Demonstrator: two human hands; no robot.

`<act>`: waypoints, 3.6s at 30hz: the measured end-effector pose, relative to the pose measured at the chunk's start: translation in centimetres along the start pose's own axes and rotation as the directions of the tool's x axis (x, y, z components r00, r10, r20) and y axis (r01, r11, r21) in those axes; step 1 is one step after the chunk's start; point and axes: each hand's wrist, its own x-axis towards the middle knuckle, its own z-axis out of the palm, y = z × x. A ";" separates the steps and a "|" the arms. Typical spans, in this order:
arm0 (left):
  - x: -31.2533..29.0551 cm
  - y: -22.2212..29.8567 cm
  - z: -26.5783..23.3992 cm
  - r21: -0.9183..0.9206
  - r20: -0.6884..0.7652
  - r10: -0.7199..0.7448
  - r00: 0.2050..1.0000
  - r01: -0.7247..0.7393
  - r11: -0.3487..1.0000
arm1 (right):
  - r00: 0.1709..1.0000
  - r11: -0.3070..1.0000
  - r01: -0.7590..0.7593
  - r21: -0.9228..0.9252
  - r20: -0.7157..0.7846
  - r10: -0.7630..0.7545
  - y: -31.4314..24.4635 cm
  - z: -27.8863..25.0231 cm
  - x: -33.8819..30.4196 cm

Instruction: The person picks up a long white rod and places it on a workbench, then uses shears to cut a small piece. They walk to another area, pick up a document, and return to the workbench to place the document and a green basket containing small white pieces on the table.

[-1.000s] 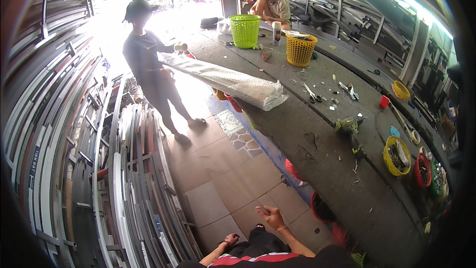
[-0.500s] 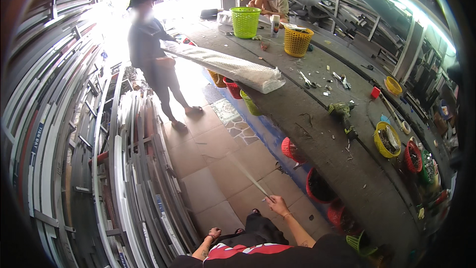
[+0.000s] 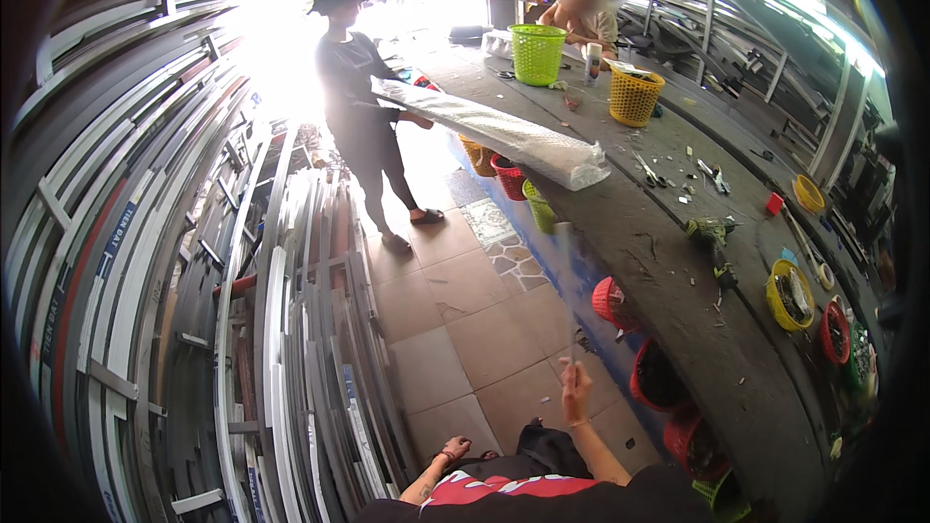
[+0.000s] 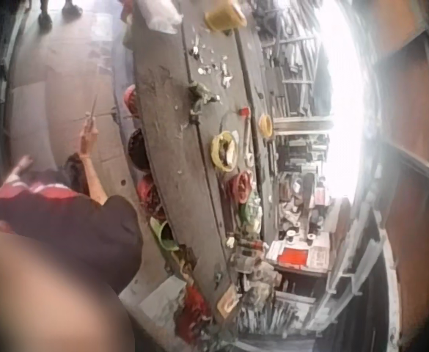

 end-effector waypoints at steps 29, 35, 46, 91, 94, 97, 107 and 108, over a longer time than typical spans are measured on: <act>-0.7 -0.7 1.1 0.181 0.029 -0.024 0.999 0.019 0.983 | 0.986 0.985 -0.133 0.114 -0.086 0.143 1.5 -5.2 1.1; -0.8 -0.6 1.1 0.145 0.035 -0.023 0.999 0.017 0.989 | 0.998 0.993 0.050 -0.110 -0.024 -0.053 -0.2 -5.0 1.5; -1.5 -1.0 0.5 0.110 0.029 -0.099 0.995 0.095 0.989 | 0.852 0.729 0.523 -0.442 0.263 -0.452 -0.2 -3.9 0.2; -4.2 -2.4 -1.3 0.133 -0.144 -0.008 0.990 0.028 0.991 | 0.954 0.951 -0.288 0.110 0.119 0.275 4.8 -2.8 -1.9; -3.6 -2.4 -1.0 0.155 -0.137 -0.025 0.990 0.047 0.987 | 0.946 0.970 -0.177 -0.167 0.244 0.215 4.7 -2.9 -3.4; -2.8 -2.2 -0.5 0.137 -0.150 0.002 0.989 0.019 0.990 | 0.968 0.864 0.179 -0.471 0.242 -0.068 3.5 -3.8 -3.4; -3.5 -2.2 -0.3 0.138 -0.111 -0.029 0.993 0.044 0.989 | 0.927 0.952 -0.234 -0.199 0.250 0.280 5.4 -2.9 -3.6; -3.5 -2.2 -0.3 0.138 -0.102 -0.042 0.994 0.056 0.989 | 0.937 0.917 -0.033 -0.397 0.306 0.166 5.6 -2.7 -4.0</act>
